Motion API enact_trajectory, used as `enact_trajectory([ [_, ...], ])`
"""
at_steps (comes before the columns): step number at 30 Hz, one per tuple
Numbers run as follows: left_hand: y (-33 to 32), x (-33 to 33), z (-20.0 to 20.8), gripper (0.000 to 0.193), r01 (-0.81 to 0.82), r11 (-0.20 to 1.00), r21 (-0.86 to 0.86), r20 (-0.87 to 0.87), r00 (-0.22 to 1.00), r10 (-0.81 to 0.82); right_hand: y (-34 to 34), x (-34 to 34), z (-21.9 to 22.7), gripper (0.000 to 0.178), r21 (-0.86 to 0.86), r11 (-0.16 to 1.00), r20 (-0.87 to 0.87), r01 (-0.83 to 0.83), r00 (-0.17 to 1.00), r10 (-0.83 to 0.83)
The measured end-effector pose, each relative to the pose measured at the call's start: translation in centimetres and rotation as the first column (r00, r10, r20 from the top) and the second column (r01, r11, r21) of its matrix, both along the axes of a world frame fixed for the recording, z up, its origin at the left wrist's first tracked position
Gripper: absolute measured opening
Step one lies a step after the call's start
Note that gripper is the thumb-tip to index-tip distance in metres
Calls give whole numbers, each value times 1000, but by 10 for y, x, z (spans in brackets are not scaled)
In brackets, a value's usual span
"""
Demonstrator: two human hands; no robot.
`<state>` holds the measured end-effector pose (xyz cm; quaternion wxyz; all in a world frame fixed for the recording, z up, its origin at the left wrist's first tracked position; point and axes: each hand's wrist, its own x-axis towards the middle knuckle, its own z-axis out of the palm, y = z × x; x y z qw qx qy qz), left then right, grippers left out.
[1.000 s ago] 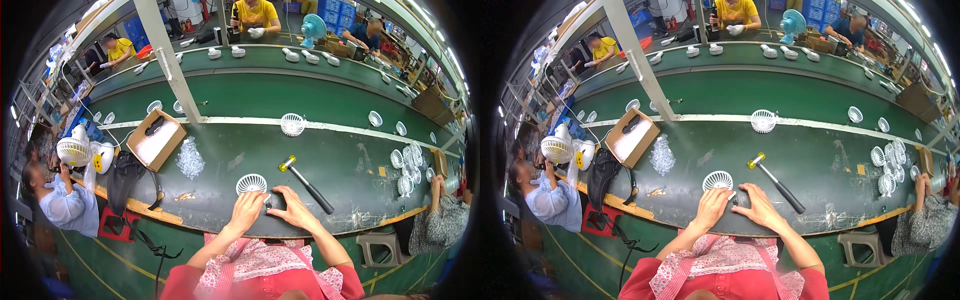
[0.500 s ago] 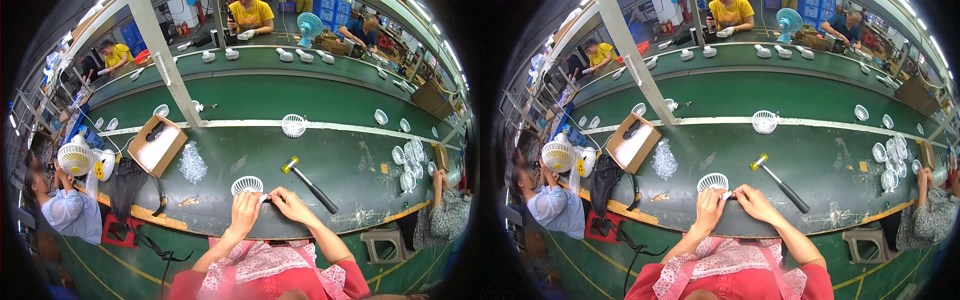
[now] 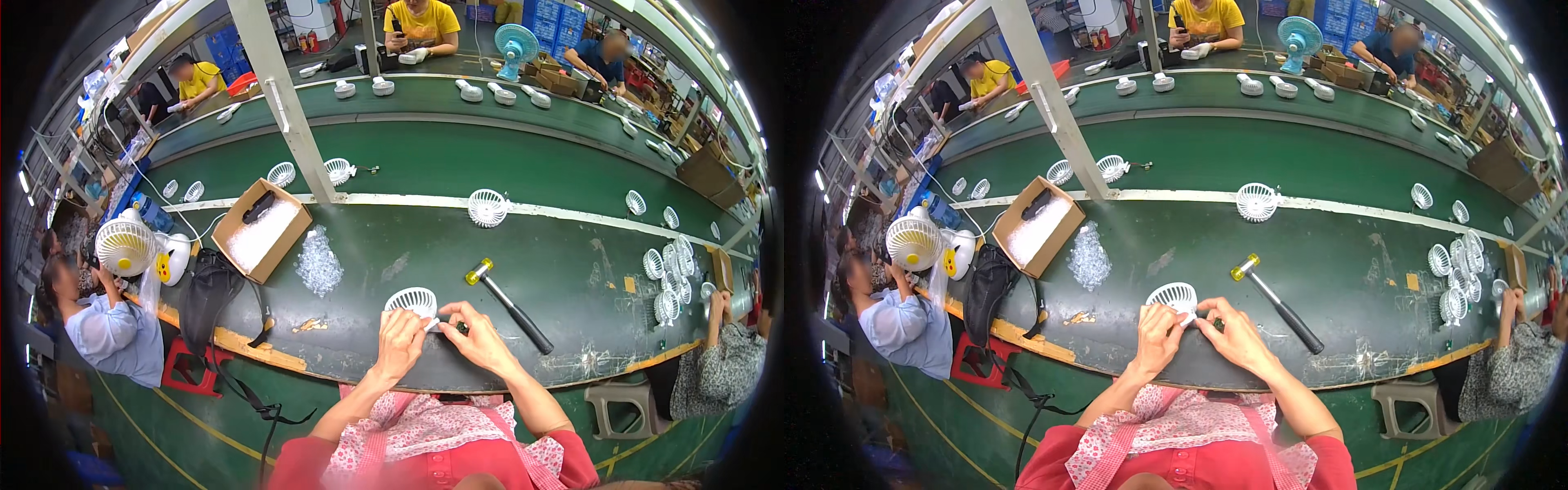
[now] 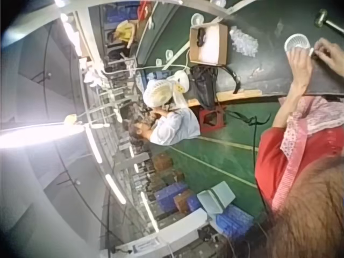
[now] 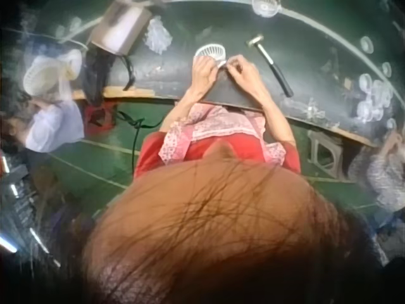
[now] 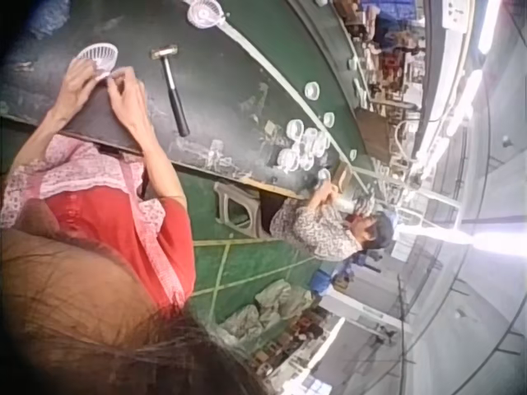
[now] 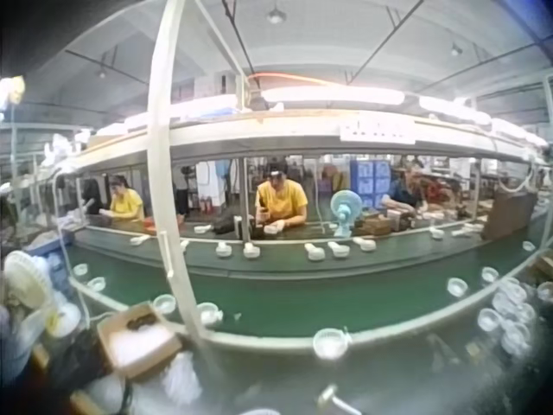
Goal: The person assembles mini fans on an assembly line by taking fan grilles and fitting small components into them by hand.
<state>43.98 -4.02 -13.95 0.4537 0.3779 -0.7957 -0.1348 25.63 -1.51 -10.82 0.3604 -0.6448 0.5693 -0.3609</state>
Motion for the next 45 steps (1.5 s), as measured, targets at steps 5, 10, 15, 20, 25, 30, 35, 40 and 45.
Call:
enact_trajectory([
  [5, 2, -2, 5, 12, 118, 968, 220, -185, 980, -77, -8, -18, -3, 19, 117, 985, 309, -129, 947, 87],
  [10, -3, 5, 7, 16, 280, 811, 514, -350, 932, -100, -7, -15, 7, 15, 238, 953, 489, -186, 871, 48],
  [15, -17, 0, 5, 26, 510, 508, 694, -579, 815, -26, -11, -6, -12, 15, 36, 998, 317, 59, 946, -67],
  [20, 20, -9, -9, 45, -40, 993, 112, 197, 980, 17, -19, -15, -47, 10, -225, 966, -316, 127, 928, -196],
  [25, 46, 0, -23, 48, -98, 993, 68, 340, 938, 69, -2, -30, -17, 23, -418, 905, -408, -83, 907, -105],
  [30, 41, -11, -24, 49, -89, 996, 21, 320, 944, 78, 22, -81, -32, 44, -279, 937, -620, 209, 705, -342],
  [35, 40, -10, -21, 47, -108, 993, 38, 243, 965, 95, 19, -78, -21, 34, -256, 951, -424, 175, 863, -273],
  [40, 38, -6, -28, 48, -107, 994, 14, 221, 970, 101, 37, -41, 41, 38, -421, 887, -149, 190, 950, -274],
  [45, 47, -6, -18, 44, -101, 994, 38, 258, 962, 88, 46, -48, -4, 30, -216, 976, -400, -31, 914, -60],
])
